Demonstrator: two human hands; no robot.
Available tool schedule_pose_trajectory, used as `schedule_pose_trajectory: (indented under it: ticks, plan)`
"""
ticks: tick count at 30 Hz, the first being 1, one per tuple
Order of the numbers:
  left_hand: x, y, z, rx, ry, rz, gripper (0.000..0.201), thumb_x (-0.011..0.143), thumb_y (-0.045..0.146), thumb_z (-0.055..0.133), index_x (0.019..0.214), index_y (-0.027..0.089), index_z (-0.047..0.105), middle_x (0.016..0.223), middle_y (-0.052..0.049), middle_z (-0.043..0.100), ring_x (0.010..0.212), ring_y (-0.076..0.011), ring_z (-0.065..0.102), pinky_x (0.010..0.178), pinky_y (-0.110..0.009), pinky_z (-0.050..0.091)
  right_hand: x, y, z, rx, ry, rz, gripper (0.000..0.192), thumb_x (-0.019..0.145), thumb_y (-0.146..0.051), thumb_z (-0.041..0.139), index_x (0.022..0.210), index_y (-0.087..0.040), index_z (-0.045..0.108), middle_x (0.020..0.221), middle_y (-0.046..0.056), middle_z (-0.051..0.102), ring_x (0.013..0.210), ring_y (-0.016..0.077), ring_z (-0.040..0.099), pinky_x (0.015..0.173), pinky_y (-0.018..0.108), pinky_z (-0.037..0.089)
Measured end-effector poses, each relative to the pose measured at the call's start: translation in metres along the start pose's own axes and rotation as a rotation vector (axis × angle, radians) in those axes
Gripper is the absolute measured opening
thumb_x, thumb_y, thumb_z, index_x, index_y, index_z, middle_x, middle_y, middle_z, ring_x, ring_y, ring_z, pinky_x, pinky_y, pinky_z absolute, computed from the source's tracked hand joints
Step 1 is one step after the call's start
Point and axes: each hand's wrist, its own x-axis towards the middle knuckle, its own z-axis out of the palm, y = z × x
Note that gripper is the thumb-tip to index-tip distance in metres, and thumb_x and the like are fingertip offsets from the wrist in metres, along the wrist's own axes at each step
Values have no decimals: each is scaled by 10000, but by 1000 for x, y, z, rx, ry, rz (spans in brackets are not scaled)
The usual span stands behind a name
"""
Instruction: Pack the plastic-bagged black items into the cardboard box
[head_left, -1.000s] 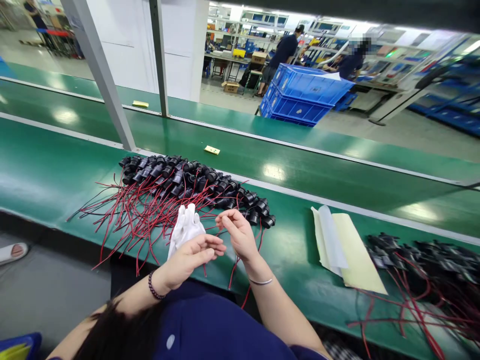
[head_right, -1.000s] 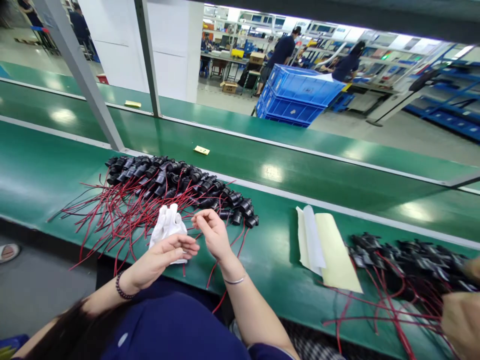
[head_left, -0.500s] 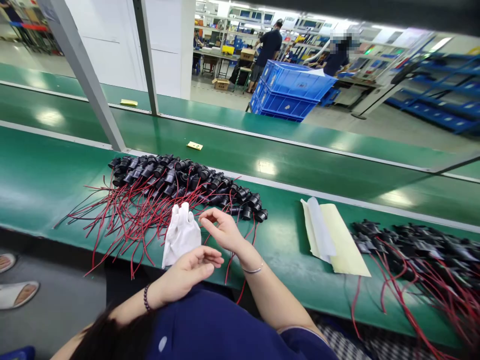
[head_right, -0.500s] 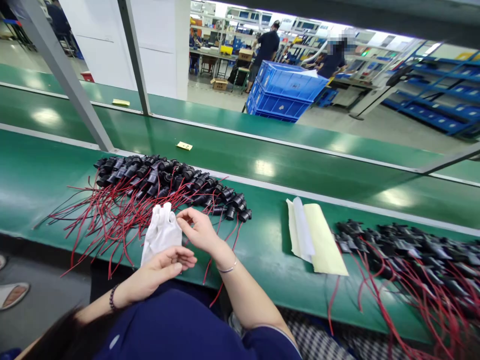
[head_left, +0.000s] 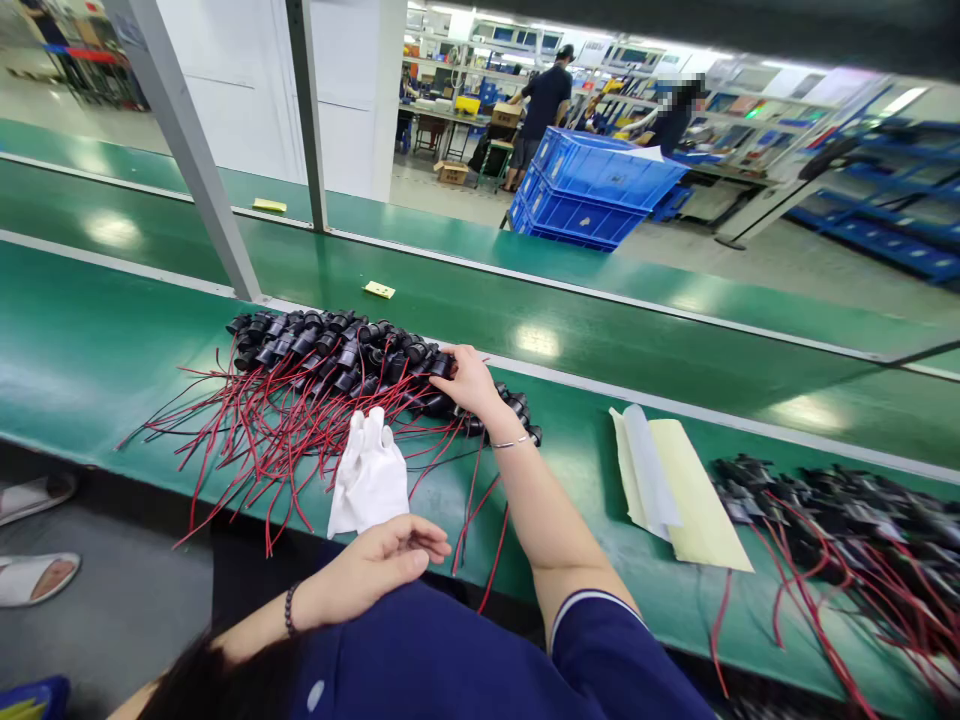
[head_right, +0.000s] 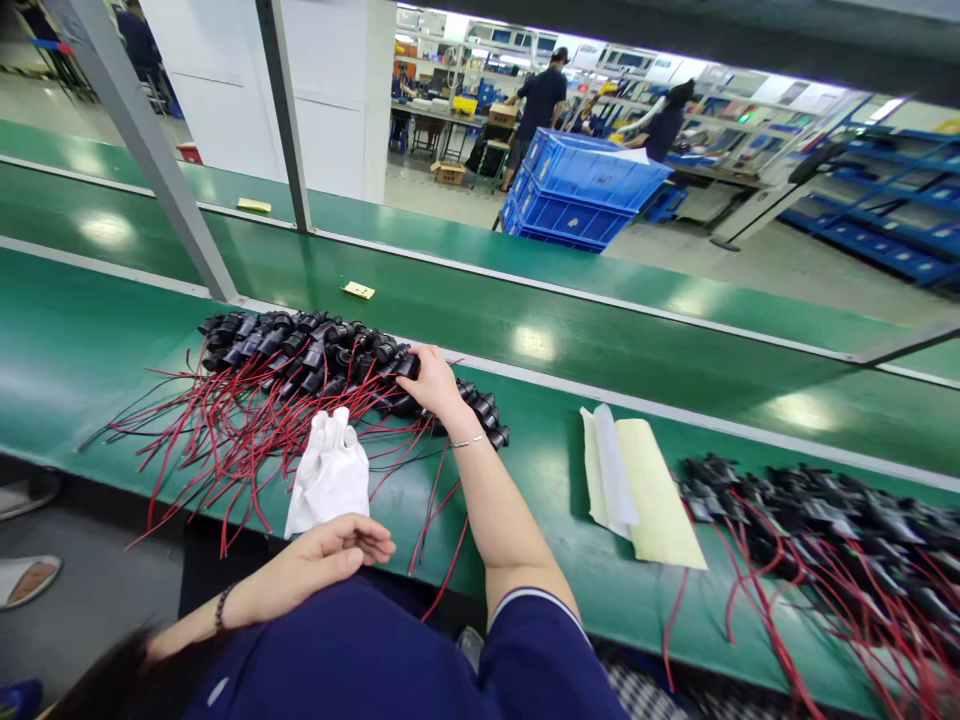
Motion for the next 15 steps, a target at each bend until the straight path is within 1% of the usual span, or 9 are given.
schedule_pose_trajectory:
  ticks: [2, 3, 6, 9, 10, 12, 14, 15]
  plan:
    - [0, 1, 0, -1, -9, -10, 511, 930, 575, 703, 1256, 183, 659, 1263, -120, 681, 1228, -242, 622, 1138, -418, 430, -6, 5, 3, 183, 63, 5, 542, 696, -230, 814, 1199, -153, 626, 1232, 140, 604, 850, 210, 654, 838, 427, 611]
    - [0, 3, -1, 1, -11, -17, 507, 931, 575, 702, 1254, 187, 661, 1261, -115, 683, 1223, -239, 625, 1134, -412, 434, -9, 6, 5, 283, 88, 14, 552, 688, -245, 811, 1197, -159, 616, 1229, 136, 604, 843, 202, 654, 813, 412, 616]
    - [2, 6, -3, 43, -12, -37, 490, 941, 581, 681, 1258, 208, 669, 1260, -98, 690, 1216, -235, 628, 1122, -396, 444, -15, 9, 7, 573, 139, 57, 617, 673, -322, 824, 1219, -188, 570, 1166, 103, 637, 901, 200, 672, 839, 384, 613]
    - [3, 0, -6, 133, -4, -60, 534, 937, 631, 647, 1283, 225, 672, 1298, -103, 681, 1246, -262, 616, 1143, -416, 440, -25, 3, 5, 808, 218, 144, 701, 642, -363, 856, 1235, -214, 515, 1013, 37, 676, 884, 180, 690, 877, 358, 600]
    - [3, -5, -9, 187, 23, -70, 560, 929, 654, 639, 1291, 227, 670, 1324, -108, 671, 1262, -276, 608, 1161, -434, 431, -29, 0, 5, 877, 266, 173, 726, 624, -365, 868, 1233, -219, 502, 966, 18, 679, 857, 173, 693, 867, 344, 599]
    - [3, -16, -18, 328, 143, -85, 607, 900, 699, 640, 1283, 228, 668, 1367, -112, 649, 1301, -305, 583, 1210, -481, 390, -34, -6, 6, 991, 383, 208, 777, 583, -373, 889, 1233, -222, 491, 900, -9, 678, 792, 161, 689, 825, 317, 598]
    - [8, -25, -35, 454, 294, -75, 636, 873, 734, 642, 1261, 231, 660, 1391, -106, 640, 1352, -328, 549, 1254, -518, 333, -31, -4, 10, 1075, 433, 213, 809, 553, -404, 909, 1229, -228, 500, 871, -25, 676, 756, 161, 684, 798, 316, 602]
    - [13, -28, -43, 481, 336, -64, 641, 868, 741, 638, 1259, 234, 653, 1404, -102, 637, 1372, -331, 538, 1261, -516, 330, -28, 1, 12, 1106, 457, 219, 816, 548, -423, 919, 1229, -230, 512, 870, -25, 679, 755, 161, 686, 809, 322, 604]
